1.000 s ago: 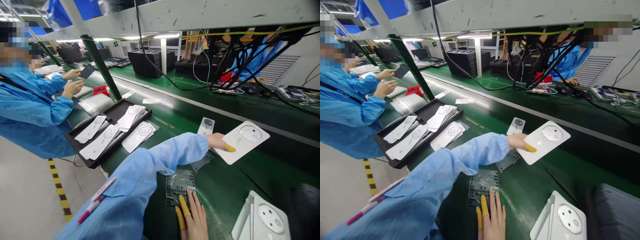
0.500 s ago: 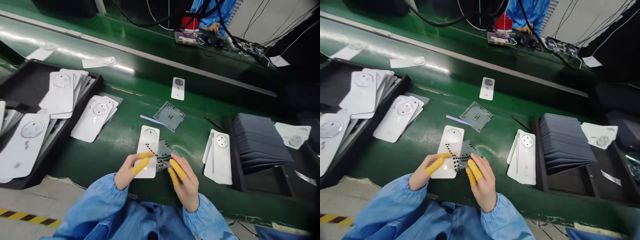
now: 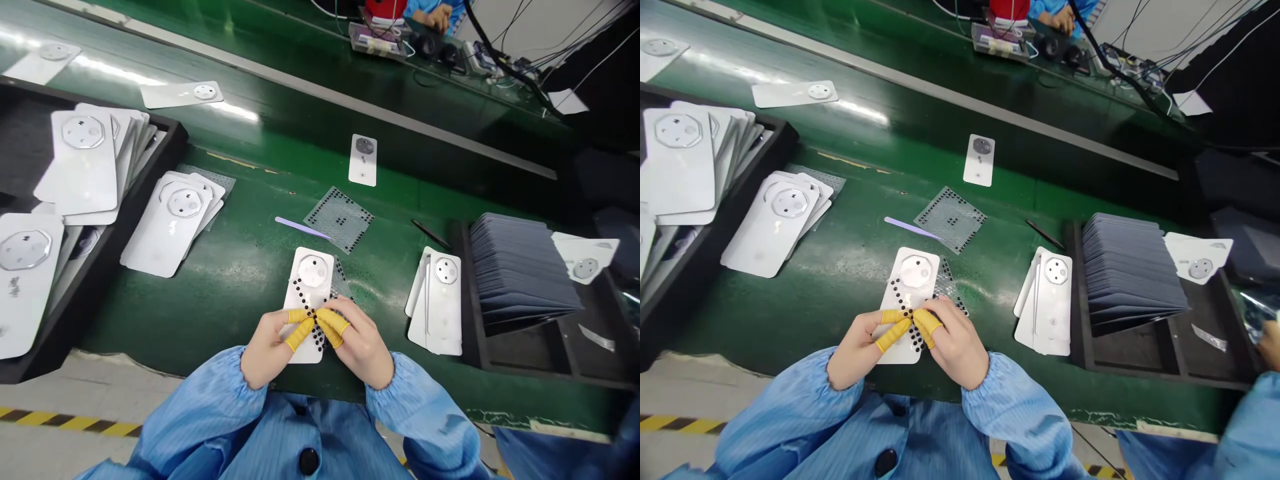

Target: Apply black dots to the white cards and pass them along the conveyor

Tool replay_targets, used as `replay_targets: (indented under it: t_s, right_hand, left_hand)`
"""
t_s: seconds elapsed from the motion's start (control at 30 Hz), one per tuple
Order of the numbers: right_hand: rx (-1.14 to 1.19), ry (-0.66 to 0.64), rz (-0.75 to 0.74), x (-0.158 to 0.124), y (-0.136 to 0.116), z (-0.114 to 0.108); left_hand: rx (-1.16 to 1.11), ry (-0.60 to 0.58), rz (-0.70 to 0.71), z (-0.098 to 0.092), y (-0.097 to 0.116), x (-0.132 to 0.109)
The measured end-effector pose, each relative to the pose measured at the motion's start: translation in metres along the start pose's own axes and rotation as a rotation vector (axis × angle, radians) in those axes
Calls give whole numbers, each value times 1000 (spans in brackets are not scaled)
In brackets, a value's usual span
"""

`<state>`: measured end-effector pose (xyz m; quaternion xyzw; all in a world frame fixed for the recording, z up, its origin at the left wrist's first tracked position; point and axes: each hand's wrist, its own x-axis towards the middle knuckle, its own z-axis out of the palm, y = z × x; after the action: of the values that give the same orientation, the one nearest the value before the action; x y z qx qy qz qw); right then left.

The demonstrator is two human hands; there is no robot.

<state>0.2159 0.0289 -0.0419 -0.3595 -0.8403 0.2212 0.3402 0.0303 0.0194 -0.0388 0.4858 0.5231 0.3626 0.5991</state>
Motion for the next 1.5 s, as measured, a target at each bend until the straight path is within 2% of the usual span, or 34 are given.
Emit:
replay_targets:
  t_s: [0.1, 0.23, 0.3, 0.53, 0.63, 0.77, 0.83, 0.9, 1.0, 1.1, 1.23, 1.33, 1.5]
  right_hand:
    - [88, 64, 27, -6, 3, 9]
    - [130, 154, 97, -12, 0, 23]
    - [127, 168, 146, -10, -2, 29]
    - [272, 207, 458, -2, 5, 39]
    - [272, 225, 461, -6, 10, 38]
    - [188, 286, 361, -1, 5, 28]
    - [137, 329, 304, 7, -3, 21]
    - [72, 369, 244, 17, -12, 15]
    - [-65, 413, 133, 29, -22, 11]
    - [-166, 420, 36, 33, -25, 9]
    - [-295, 349, 25, 27, -30, 3]
    - [-300, 300, 21, 24, -35, 1]
    - [-270, 319, 49, 25, -36, 0]
  left_hand:
    - [59, 7, 75, -1, -7, -1]
    - [261, 41, 284, -4, -11, 0]
    - [320, 59, 334, -4, -13, 2]
    - [384, 77, 279, -8, -17, 9]
    - [411, 103, 224, -26, -18, 2]
    - [350, 320, 126, -47, -14, -21]
    - [195, 369, 86, -42, -8, -29]
    - [49, 329, 60, -27, 0, -33]
    - [-23, 256, 84, -1, 12, -32]
    - [-66, 217, 122, 15, 16, -33]
    - [-82, 227, 186, 21, 13, -34]
    - [-74, 238, 221, 22, 10, -36]
    - [-30, 264, 194, 24, 7, -35]
